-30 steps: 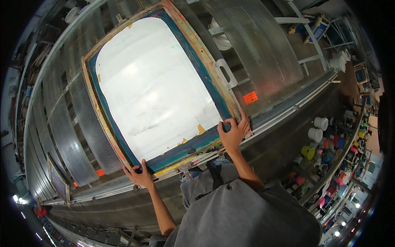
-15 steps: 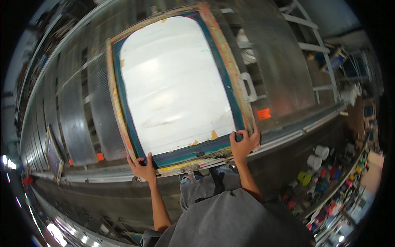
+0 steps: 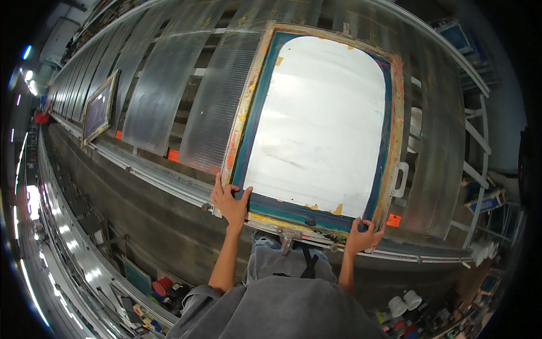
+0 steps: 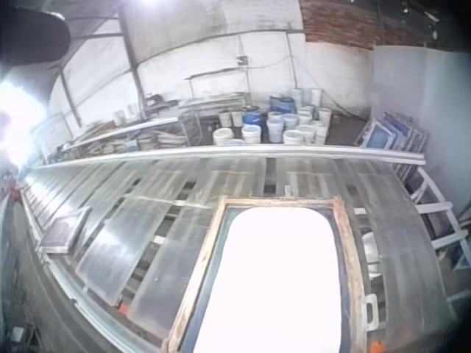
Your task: The person places a white fabric sheet onto a screen printing frame and smooths it down. They then remove the fabric and peel off masking tape from the frame's mesh surface. Finally, the person places the fabric back onto the frame.
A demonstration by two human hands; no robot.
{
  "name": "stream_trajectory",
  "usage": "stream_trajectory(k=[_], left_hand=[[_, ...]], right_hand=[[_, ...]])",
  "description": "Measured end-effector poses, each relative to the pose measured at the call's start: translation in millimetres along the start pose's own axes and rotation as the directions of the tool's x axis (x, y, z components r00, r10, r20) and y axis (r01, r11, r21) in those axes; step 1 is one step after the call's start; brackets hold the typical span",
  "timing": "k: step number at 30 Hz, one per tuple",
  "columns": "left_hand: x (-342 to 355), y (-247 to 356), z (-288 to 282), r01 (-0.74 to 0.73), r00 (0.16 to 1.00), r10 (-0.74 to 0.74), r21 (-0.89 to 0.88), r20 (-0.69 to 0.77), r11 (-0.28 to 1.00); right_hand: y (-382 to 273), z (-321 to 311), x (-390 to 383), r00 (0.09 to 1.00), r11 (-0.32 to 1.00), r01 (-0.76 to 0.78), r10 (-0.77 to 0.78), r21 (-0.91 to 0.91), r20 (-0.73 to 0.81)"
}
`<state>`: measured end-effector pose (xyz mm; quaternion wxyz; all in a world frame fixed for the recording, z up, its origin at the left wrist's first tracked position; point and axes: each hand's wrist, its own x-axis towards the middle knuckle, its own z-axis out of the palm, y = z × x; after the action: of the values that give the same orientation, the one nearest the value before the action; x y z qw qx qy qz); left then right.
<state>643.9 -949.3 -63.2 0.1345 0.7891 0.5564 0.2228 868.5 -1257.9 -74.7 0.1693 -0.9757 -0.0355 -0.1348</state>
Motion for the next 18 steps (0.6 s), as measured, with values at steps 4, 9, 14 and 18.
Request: stream_trajectory(k=[4, 9, 14, 18], left_hand=[[2.4, 2.0, -2.9, 0.0, 1.0, -0.001, -0.013, -0.006, 1.0], [3.3, 3.8, -4.3, 0.032, 0.999, -0.032, -0.01, -0.008, 0.999], [4.3, 6.0, -6.9, 0.043, 0.999, -0.043, -0.017, 0.01, 0.999], [2.0, 2.8, -3.2, 0.025, 1.0, -0.025, -0.008, 0.001, 1.0]], right_hand=[[-5.4, -3.3, 0.1, 1.0, 1.0, -0.021, 0.021, -0.022, 0.015], [2.6, 3.4, -1.4, 1.0, 1.0, 0.009, -0.009, -0.014, -0.006], [5.8, 4.9, -2.2, 1.0, 1.0, -0.004, 0.004, -0.024, 0.011], [2.2, 1.5, 0.6, 0.998, 0.998, 0.056, -0.056, -0.043, -0.009]])
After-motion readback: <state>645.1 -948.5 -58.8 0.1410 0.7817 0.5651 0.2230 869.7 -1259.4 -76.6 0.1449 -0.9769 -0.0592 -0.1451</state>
